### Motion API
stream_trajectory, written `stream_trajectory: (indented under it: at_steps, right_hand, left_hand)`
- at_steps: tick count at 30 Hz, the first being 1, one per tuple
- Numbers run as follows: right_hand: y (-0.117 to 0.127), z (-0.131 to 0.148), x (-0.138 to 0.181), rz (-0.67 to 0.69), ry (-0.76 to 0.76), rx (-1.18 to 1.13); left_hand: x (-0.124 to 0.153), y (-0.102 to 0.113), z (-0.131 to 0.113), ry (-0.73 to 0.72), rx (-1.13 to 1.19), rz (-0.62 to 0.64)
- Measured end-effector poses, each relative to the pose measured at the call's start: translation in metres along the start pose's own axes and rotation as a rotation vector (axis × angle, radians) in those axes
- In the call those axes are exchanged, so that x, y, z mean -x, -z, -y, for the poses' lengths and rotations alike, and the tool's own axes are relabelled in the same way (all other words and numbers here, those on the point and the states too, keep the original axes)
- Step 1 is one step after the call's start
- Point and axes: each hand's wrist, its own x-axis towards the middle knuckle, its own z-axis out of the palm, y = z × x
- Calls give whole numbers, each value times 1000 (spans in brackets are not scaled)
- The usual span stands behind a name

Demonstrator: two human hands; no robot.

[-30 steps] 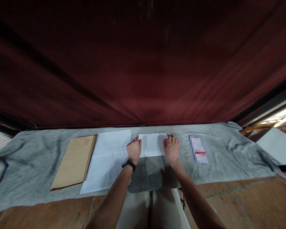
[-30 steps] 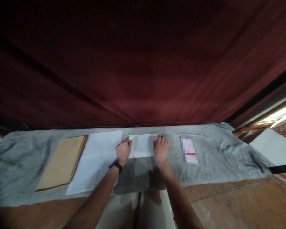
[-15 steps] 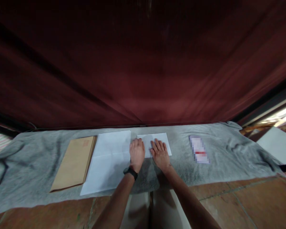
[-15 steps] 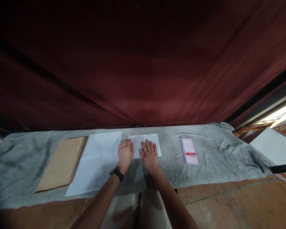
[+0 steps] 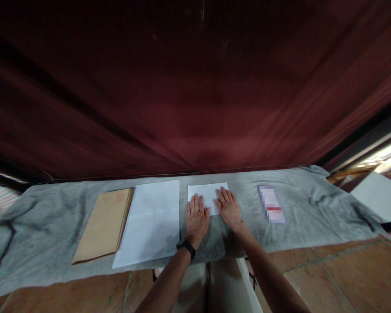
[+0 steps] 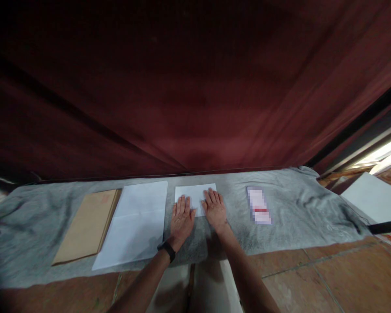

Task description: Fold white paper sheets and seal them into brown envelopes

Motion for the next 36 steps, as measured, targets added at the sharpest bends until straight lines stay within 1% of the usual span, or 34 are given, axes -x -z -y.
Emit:
stream_trajectory:
  at_steps: [4, 6, 7, 9, 10, 13, 16, 19, 22, 24, 27, 29, 32, 34, 36]
  right_hand:
    - [5, -27, 2, 3, -80, 42]
    - [8, -32, 2, -3, -139, 57]
    - [9, -30, 2, -14, -172, 60]
    - [10, -17, -1, -39, -209, 52]
    - [9, -8, -3, -46, -199, 38]
    - [4, 21, -12, 1, -51, -36]
    - [-2, 34, -16, 30, -47, -52]
    - [-5, 29, -15, 7, -89, -38]
    - [-5, 22, -13, -10, -113, -22]
    - [-5, 20, -12, -2, -117, -11]
    - [-4, 20, -12, 24, -103, 1]
    - [-4, 21, -13, 27, -109, 1]
    - [-5, 22, -13, 0, -123, -15]
    - [-5, 22, -13, -21, -122, -26]
    - [-5, 23, -13, -33, -130, -29]
  left_hand:
    - [-1, -1, -1, -5, -4, -2]
    - [-1, -2, 0, -10, -10, -1]
    - [-1, -2, 0, -13, -15, -2]
    - [-1, -3, 0, -15, -26, -7]
    - [-1, -3, 0, -15, -31, -10]
    - [-2, -2, -1, -21, -40, -14]
    - [-1, -2, 1, -28, -30, -15]
    - [0, -1, 3, -31, -21, -16]
    - [-6, 1, -3, -14, -10, -32]
    - [-16, 5, -12, -37, 17, -42]
    - [-39, 8, -26, -138, 61, -14]
    - [-51, 7, -28, -135, 60, 22]
    - [-58, 3, -17, -94, 40, 48]
    - [-54, 0, -5, -65, 25, 22]
    - [-44, 0, 4, -16, 4, -14]
